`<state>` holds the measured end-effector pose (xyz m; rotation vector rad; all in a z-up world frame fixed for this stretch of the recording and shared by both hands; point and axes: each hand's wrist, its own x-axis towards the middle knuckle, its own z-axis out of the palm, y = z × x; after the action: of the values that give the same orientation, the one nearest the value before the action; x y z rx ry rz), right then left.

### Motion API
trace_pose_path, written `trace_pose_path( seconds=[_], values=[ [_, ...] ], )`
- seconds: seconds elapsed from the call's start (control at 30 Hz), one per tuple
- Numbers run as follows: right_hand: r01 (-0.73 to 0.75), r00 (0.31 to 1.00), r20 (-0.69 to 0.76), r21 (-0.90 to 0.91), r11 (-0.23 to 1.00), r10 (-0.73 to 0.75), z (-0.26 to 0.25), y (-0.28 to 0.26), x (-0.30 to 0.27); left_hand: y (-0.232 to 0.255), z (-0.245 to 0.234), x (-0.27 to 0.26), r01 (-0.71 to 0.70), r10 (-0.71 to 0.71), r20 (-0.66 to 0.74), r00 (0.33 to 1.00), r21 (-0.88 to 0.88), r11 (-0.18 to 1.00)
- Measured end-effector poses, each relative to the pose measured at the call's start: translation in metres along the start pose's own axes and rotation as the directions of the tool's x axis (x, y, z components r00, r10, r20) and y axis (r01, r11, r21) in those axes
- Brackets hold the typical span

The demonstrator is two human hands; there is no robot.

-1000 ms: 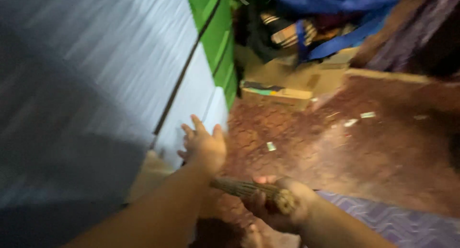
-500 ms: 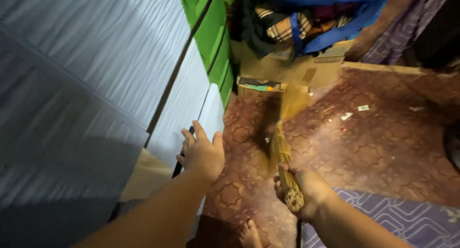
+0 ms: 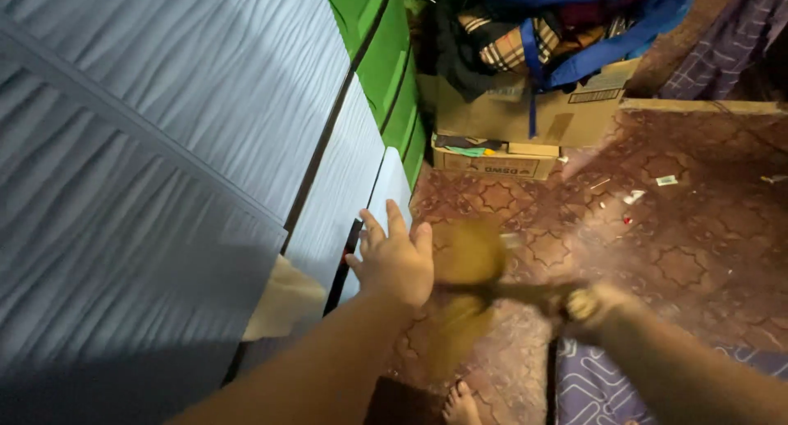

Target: The recorder is cleaning and organizing a room by picking up items from the floor, sweeping with a broom, and moving a mattress.

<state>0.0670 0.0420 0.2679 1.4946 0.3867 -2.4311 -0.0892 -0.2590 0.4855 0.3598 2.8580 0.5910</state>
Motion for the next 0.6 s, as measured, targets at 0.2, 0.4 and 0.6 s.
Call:
trace_pose_path(
  seconds=[0.2, 0.4, 0.6],
  values=[
    [0.326, 0.897, -0.281, -0.103, 0.940, -0.342, 0.015, -0.038, -0.088, 0.002, 0.004, 0.003, -0.041, 0.046, 0.072, 0.996, -0.064, 0.997],
    [0.375, 0.915, -0.076, -0.201, 0.905, -0.396, 0.052, -0.015, -0.141, 0.049, 0.010, 0.013, -0.104, 0.124, 0.212, 0.969, -0.102, 0.989],
    [0.005, 0.993, 0.114, -0.107, 0.994, 0.007, 0.139, 0.014, -0.134, 0.099, 0.016, 0.039, -0.231, 0.244, 0.170, 0.955, -0.095, 0.968]
  ],
)
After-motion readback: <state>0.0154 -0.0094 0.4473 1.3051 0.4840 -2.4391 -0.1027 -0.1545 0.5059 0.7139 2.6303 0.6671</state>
